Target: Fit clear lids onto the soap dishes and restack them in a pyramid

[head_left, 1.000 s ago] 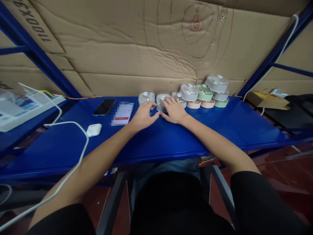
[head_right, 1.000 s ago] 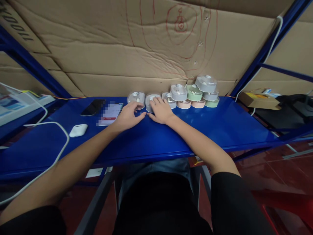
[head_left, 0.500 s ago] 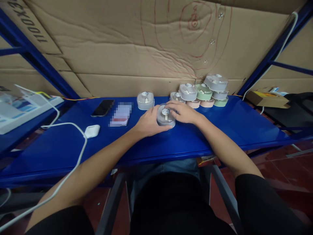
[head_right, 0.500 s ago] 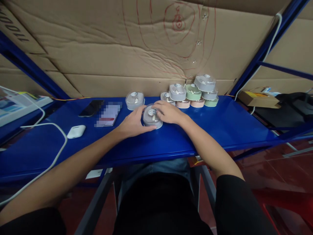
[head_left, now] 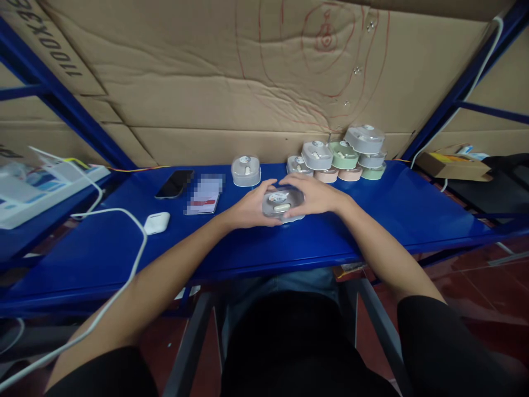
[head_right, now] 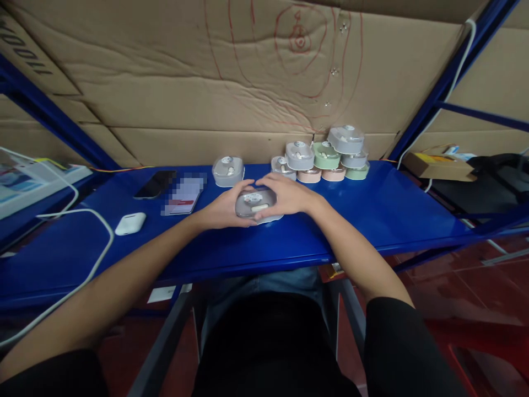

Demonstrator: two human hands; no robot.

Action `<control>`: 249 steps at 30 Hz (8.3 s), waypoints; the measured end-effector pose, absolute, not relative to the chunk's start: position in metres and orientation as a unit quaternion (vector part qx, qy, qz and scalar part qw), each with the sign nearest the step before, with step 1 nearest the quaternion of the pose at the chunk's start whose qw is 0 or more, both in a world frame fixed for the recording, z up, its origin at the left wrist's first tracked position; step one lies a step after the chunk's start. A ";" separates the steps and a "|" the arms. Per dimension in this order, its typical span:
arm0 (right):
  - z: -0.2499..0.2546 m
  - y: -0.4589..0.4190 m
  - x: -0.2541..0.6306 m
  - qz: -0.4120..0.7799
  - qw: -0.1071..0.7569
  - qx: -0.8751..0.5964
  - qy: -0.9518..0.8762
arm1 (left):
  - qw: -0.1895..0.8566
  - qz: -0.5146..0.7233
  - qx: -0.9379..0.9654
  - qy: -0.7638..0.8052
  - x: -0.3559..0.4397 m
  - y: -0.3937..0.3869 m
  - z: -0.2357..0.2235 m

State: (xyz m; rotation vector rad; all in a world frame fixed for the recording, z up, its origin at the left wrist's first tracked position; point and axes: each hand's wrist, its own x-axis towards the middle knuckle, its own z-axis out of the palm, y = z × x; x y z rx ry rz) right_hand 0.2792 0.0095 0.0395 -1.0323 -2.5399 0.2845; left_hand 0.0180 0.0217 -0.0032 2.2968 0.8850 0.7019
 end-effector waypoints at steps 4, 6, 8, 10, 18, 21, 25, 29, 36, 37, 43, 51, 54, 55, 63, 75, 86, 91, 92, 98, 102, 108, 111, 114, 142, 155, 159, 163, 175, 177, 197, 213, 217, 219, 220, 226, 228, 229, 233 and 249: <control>0.029 0.013 0.283 0.138 0.162 -0.380 -0.900 | 0.305 0.270 0.853 0.325 0.015 0.029 -0.010; 0.031 0.013 0.283 0.140 0.176 -0.384 -0.895 | 0.302 0.273 0.854 0.325 0.013 0.032 -0.014; 0.035 0.014 0.284 0.144 0.192 -0.387 -0.890 | 0.296 0.277 0.857 0.320 0.011 0.035 -0.016; 0.041 0.016 0.290 0.137 0.207 -0.397 -0.884 | 0.287 0.282 0.859 0.316 0.008 0.038 -0.017; 0.057 0.031 0.329 0.119 0.230 -0.549 -0.794 | 0.214 0.266 0.894 0.290 0.003 0.033 0.000; 0.060 0.031 0.335 0.138 0.259 -0.558 -0.776 | 0.200 0.263 0.902 0.279 0.005 0.030 0.005; 0.061 0.030 0.335 0.140 0.270 -0.564 -0.768 | 0.170 0.305 0.880 0.323 0.004 0.031 0.007; 0.059 0.030 0.332 0.140 0.254 -0.541 -0.789 | 0.131 0.336 0.832 0.421 0.000 0.036 0.008; 0.057 0.030 0.331 0.180 0.177 -0.548 -0.798 | 0.118 0.313 0.802 0.495 -0.001 0.041 0.003; 0.057 0.030 0.332 0.196 0.171 -0.548 -0.795 | 0.119 0.315 0.802 0.493 -0.001 0.043 0.001; 0.055 0.032 0.331 0.242 0.150 -0.559 -0.778 | 0.118 0.354 0.802 0.467 -0.006 0.057 -0.012; 0.054 0.033 0.332 0.229 0.159 -0.548 -0.788 | 0.123 0.347 0.798 0.478 -0.004 0.055 -0.007; 0.058 0.031 0.334 0.214 0.200 -0.553 -0.780 | 0.124 0.352 0.812 0.449 -0.001 0.045 0.001; 0.059 0.030 0.335 0.202 0.220 -0.552 -0.778 | 0.130 0.353 0.823 0.424 0.000 0.041 0.003; 0.060 0.030 0.334 0.129 0.313 -0.544 -0.768 | 0.165 0.288 0.898 0.289 0.013 0.017 0.006; 0.049 0.033 0.324 0.127 0.284 -0.494 -0.812 | 0.256 0.254 0.869 0.339 0.011 0.031 -0.009; 0.026 0.022 0.288 0.156 0.209 -0.384 -0.886 | 0.323 0.300 0.826 0.352 0.011 0.040 -0.023; 0.022 0.024 0.285 0.157 0.187 -0.402 -0.882 | 0.303 0.290 0.834 0.360 0.010 0.041 -0.023; 0.022 0.024 0.286 0.160 0.184 -0.403 -0.882 | 0.299 0.286 0.835 0.362 0.010 0.040 -0.022; 0.020 0.028 0.294 0.183 0.151 -0.393 -0.888 | 0.286 0.273 0.843 0.365 0.009 0.040 -0.017; 0.022 0.030 0.293 0.172 0.184 -0.381 -0.889 | 0.292 0.292 0.841 0.349 0.006 0.041 -0.012; 0.037 0.028 0.295 0.124 0.347 -0.343 -0.864 | 0.304 0.430 0.795 0.301 0.002 0.051 -0.007; 0.046 0.034 0.307 0.015 0.417 -0.387 -0.822 | 0.240 0.482 0.787 0.300 -0.001 0.057 -0.008; 0.058 0.046 0.324 -0.114 0.455 -0.501 -0.727 | 0.116 0.449 0.805 0.369 -0.007 0.060 -0.009; 0.062 0.083 0.330 -0.208 0.341 -0.740 -0.541 | -0.025 0.217 0.838 0.500 -0.013 0.062 -0.003; 0.057 0.057 0.305 -0.247 0.332 -0.655 -0.632 | -0.051 0.277 0.778 0.562 0.005 0.034 0.010; 0.037 0.038 0.271 -0.171 0.323 -0.530 -0.766 | -0.032 0.258 0.760 0.595 0.010 0.033 0.003; 0.022 0.022 0.248 -0.113 0.293 -0.447 -0.838 | -0.017 0.257 0.757 0.600 0.009 0.037 -0.004; 0.020 0.031 0.270 0.031 0.297 -0.365 -0.882 | 0.120 0.173 0.883 0.419 -0.005 0.029 0.018; 0.021 0.030 0.273 0.071 0.268 -0.339 -0.899 | 0.158 0.169 0.905 0.357 -0.006 0.029 0.016; 0.047 0.029 0.323 0.065 0.367 -0.446 -0.813 | 0.198 0.246 0.889 0.330 0.003 0.028 0.004; 0.037 0.038 0.321 0.031 0.406 -0.471 -0.783 | 0.121 0.307 0.835 0.441 0.003 0.037 0.002; 0.040 0.033 0.320 0.059 0.368 -0.496 -0.784 | 0.096 0.320 0.780 0.530 -0.003 0.047 -0.001; 0.042 0.031 0.320 0.080 0.344 -0.498 -0.792 | 0.093 0.315 0.767 0.552 -0.005 0.051 -0.003; 0.043 0.030 0.320 0.092 0.331 -0.494 -0.799 | 0.092 0.312 0.764 0.558 -0.005 0.052 -0.004; 0.043 0.032 0.325 0.175 0.228 -0.499 -0.817 | 0.090 0.267 0.769 0.574 -0.006 0.055 -0.008; 0.042 0.034 0.326 0.189 0.198 -0.519 -0.810 | 0.088 0.253 0.770 0.580 -0.005 0.055 -0.007; 0.042 0.034 0.326 0.195 0.185 -0.528 -0.805 | 0.086 0.245 0.771 0.582 -0.005 0.055 -0.007; 0.042 0.033 0.324 0.208 0.159 -0.546 -0.795 | 0.089 0.229 0.772 0.586 -0.005 0.053 -0.004; 0.041 0.039 0.331 0.128 0.329 -0.505 -0.788 | 0.166 0.236 0.897 0.335 0.002 0.032 0.003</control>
